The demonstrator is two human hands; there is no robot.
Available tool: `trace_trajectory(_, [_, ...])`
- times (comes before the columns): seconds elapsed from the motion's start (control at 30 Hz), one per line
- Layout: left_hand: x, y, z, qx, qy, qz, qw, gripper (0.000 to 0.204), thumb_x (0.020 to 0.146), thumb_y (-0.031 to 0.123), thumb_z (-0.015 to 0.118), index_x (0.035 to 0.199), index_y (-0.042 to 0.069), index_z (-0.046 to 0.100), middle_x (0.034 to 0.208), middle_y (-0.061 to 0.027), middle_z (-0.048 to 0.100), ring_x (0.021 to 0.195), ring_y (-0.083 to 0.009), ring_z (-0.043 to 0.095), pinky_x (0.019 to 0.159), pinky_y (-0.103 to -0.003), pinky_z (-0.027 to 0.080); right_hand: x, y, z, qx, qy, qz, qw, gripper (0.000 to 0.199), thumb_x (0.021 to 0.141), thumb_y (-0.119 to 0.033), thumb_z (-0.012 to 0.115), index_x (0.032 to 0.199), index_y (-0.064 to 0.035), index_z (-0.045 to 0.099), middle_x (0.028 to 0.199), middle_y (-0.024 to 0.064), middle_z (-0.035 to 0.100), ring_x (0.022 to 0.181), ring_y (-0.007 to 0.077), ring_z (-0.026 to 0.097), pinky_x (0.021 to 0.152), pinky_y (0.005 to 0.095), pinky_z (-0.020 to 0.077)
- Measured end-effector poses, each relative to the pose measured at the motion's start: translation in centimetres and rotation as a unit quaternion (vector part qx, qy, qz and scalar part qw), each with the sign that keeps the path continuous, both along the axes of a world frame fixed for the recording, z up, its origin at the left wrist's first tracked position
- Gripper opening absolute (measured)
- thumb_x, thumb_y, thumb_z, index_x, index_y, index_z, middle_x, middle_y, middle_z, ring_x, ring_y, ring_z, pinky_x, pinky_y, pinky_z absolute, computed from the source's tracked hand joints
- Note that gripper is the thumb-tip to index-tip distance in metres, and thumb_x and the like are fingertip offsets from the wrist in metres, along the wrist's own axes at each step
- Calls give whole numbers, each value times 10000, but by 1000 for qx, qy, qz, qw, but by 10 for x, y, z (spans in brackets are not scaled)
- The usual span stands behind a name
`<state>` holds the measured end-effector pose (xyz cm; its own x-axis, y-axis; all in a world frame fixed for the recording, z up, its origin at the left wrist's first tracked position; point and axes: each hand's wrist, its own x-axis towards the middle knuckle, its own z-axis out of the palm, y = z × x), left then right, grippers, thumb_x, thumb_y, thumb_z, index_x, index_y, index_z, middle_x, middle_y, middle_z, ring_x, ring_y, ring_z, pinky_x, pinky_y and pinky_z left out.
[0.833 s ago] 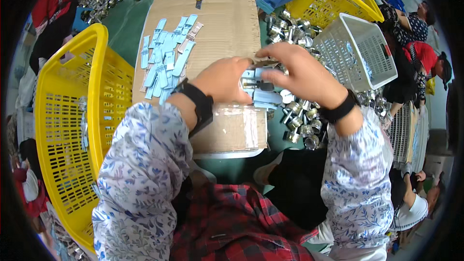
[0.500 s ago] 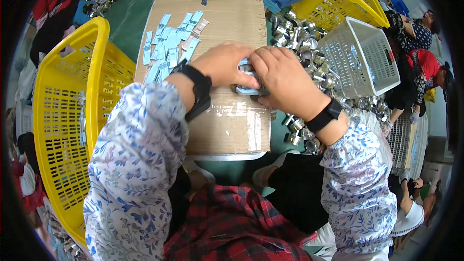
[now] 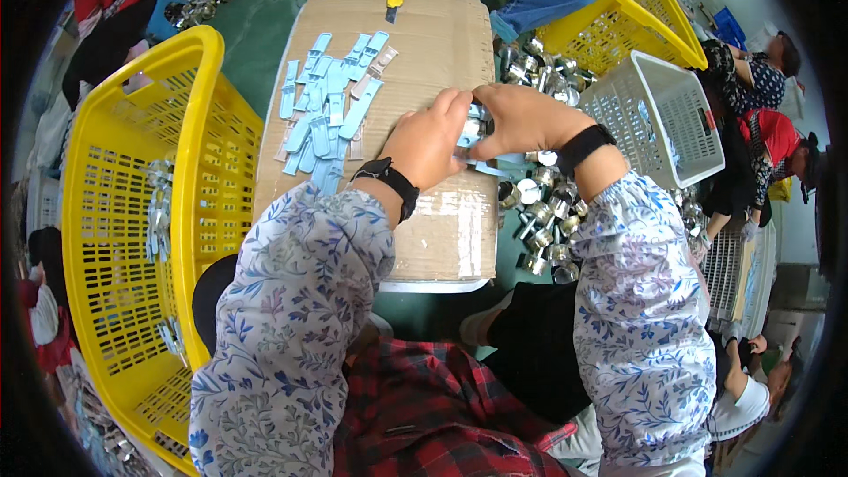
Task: The person arranges blue plastic components on a cardboard surface, fits them onto metal lock cylinders by hand, and places the assembled locks into a yellow basket.
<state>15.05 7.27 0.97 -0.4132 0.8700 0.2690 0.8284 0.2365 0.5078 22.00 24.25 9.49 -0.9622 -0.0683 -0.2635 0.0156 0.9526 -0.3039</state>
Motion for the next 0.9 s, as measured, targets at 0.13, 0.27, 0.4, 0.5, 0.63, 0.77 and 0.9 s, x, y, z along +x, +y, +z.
trace_trajectory(0.13, [4,-9,0,-27,-91,-32,995,839,646,183,843,1340,22,399,1322,-194,480,1134,-417,556,925,-445,496,4,-12,1,-38,-99,-58,993,780,622,-483,770,1119,95,606,998,274,684,930,387,670,819,390,525])
trace_trajectory(0.27, [19,-29,-17,12,-78,-107,991,771,651,197,850,1271,13,430,1222,-204,529,1087,-397,591,892,-467,509,33,-30,-6,-70,-109,-54,990,720,629,-537,744,1013,67,670,921,239,710,832,347,694,741,383,540])
trace_trajectory(0.4, [46,-57,-1,-58,-110,-179,976,833,632,209,863,1291,-38,416,1229,-245,508,1107,-424,554,951,-424,485,72,-55,-6,-107,-121,-30,986,700,697,-517,739,1040,83,625,927,250,684,859,376,667,783,408,524])
trace_trajectory(0.5, [71,-81,-4,-61,-157,-217,962,838,630,212,871,1283,-61,423,1199,-256,511,1109,-419,552,961,-414,471,96,-70,-17,-103,-173,0,979,756,721,-545,711,1094,107,622,1063,291,636,997,400,618,900,408,494])
trace_trajectory(0.63, [84,-89,1,-87,-210,-211,951,855,640,228,870,1303,-73,422,1214,-264,507,1133,-407,551,962,-409,470,120,-78,-24,-92,-105,0,990,746,754,-534,693,1146,95,621,1155,284,595,1104,413,563,995,409,447])
trace_trajectory(0.77, [65,-72,13,-175,-219,-237,930,856,635,264,878,1276,-106,446,1166,-279,568,1110,-385,584,956,-388,474,140,-98,1,-47,64,-1,997,778,701,-479,772,1224,52,550,1097,241,601,1068,386,568,972,444,437])
trace_trajectory(0.9, [56,-62,11,-195,-219,-289,912,811,634,327,879,1194,-117,494,1104,-293,619,1062,-391,614,916,-393,483,163,-123,8,135,178,100,970,880,610,-407,847,1286,14,471,1120,148,555,1077,332,539,962,449,410])
